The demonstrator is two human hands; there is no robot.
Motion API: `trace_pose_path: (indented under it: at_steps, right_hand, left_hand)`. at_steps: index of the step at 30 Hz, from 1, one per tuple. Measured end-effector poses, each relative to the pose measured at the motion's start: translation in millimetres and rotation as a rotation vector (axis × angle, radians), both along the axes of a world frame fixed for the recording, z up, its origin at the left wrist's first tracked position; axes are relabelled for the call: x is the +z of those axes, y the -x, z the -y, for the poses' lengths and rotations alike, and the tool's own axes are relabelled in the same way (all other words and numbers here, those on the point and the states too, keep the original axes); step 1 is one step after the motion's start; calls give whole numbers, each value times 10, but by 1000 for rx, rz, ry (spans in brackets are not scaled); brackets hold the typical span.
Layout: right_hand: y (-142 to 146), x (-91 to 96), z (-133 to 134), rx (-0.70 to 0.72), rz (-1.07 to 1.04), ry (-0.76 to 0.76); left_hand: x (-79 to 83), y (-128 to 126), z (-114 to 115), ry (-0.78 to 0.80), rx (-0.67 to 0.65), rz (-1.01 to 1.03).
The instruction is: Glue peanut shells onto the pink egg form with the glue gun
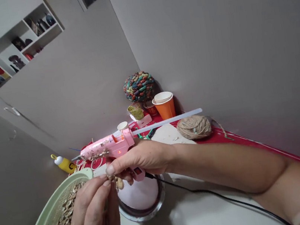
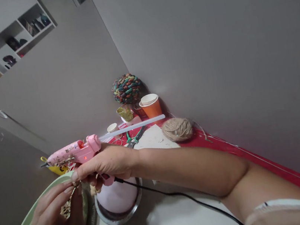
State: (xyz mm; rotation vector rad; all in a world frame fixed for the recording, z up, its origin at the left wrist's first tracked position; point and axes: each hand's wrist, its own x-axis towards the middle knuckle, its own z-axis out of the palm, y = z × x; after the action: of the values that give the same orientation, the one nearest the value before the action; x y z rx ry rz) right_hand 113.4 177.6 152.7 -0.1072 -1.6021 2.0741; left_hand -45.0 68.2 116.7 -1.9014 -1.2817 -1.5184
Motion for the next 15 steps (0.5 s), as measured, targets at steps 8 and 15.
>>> trace_pose_path:
  at_steps: [8,15]
  right_hand:
    - [-39,13,-3,-39,-39,-73]
    - [-32,-12,2,103,-160,-364]
  left_hand:
    - [69,-209,11,82,-80,550]
    - [253,-129,-28,626,-436,1054]
